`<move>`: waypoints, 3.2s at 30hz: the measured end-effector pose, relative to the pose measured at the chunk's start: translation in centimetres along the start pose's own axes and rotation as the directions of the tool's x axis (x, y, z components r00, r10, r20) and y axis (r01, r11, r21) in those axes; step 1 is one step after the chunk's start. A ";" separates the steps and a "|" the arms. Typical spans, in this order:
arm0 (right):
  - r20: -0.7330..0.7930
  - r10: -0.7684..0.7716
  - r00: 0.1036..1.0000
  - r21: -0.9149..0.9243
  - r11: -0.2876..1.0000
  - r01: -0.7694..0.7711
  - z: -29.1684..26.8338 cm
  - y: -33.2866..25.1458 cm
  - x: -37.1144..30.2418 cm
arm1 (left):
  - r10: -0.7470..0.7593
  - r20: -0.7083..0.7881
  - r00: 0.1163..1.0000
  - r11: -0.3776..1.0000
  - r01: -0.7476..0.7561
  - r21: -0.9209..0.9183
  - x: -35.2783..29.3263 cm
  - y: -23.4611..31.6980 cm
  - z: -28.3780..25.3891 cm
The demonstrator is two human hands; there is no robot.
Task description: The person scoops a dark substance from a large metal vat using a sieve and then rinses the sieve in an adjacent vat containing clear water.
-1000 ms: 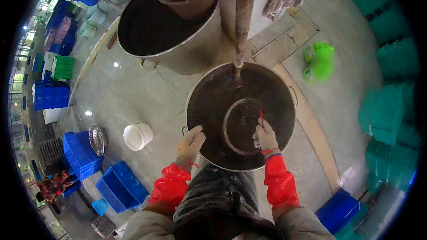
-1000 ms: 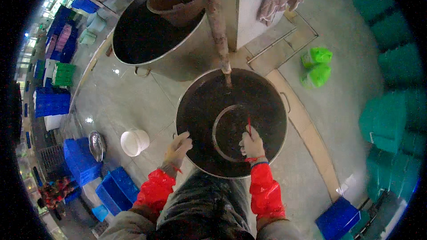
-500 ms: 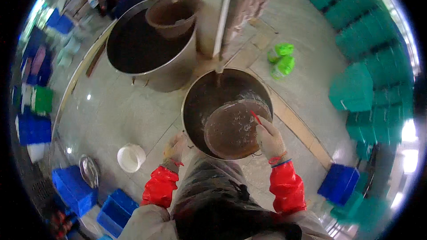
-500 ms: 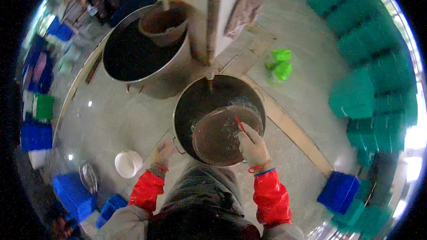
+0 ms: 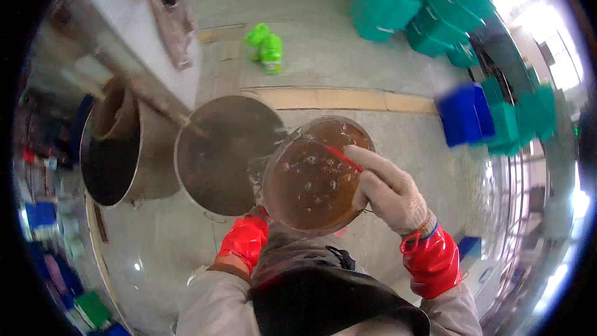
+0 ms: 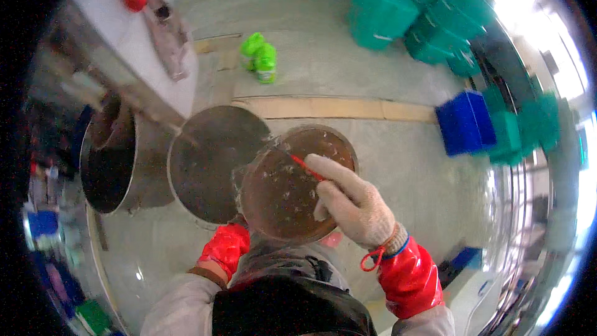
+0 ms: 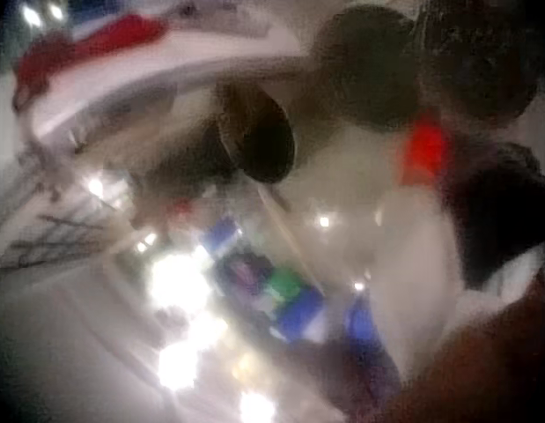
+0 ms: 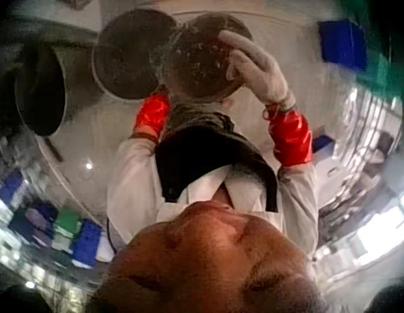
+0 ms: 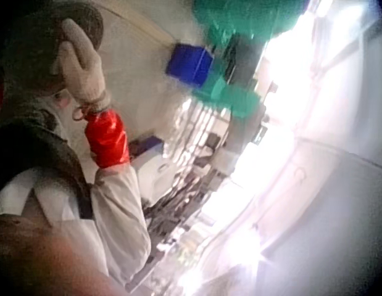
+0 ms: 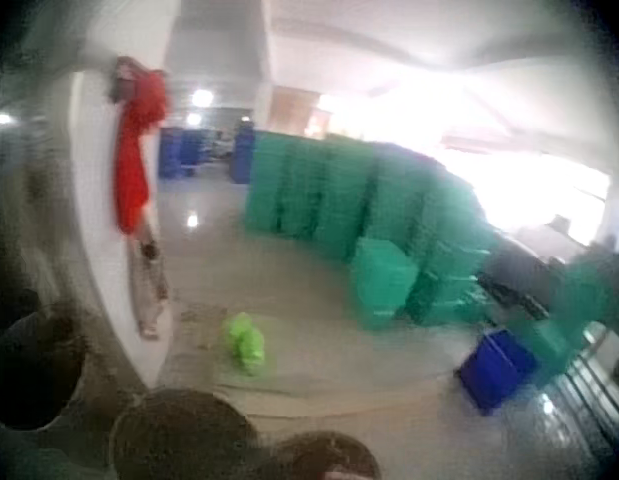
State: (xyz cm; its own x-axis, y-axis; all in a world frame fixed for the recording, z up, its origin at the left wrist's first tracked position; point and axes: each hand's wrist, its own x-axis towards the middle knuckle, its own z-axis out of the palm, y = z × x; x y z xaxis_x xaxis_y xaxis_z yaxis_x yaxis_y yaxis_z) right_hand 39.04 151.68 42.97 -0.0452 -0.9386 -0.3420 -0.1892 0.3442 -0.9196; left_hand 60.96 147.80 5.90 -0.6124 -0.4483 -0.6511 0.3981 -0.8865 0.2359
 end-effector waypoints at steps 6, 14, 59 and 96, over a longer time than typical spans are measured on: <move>-0.090 -0.254 0.963 -0.131 0.962 0.241 -9.9 9.2 -6.1 | -0.196 0.066 0.978 0.959 0.177 0.221 7.0 -9.5 9.0; -0.431 -0.224 0.874 -0.203 0.968 0.148 -21.9 14.6 -16.7 | -0.538 0.113 0.835 0.725 0.390 0.568 16.5 -23.3 23.7; -0.740 0.547 -0.391 0.504 0.836 0.217 -58.4 64.2 -99.2 | -0.995 0.084 -0.058 0.101 -0.451 0.887 6.8 -100.7 77.3; -0.080 0.368 0.926 0.179 0.920 -0.350 -80.3 30.1 -62.3 | 0.581 -0.096 0.808 0.551 -0.304 0.777 -1.8 -83.0 67.9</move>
State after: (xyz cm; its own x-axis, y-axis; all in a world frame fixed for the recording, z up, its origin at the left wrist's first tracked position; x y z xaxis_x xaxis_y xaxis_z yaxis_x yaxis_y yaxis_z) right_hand -42.56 218.64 52.12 -0.1902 -0.7447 -0.6397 0.0173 0.6490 -0.7606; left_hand -17.33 214.44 36.47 -0.1982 -0.8665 -0.4582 -0.1256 -0.4412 0.8886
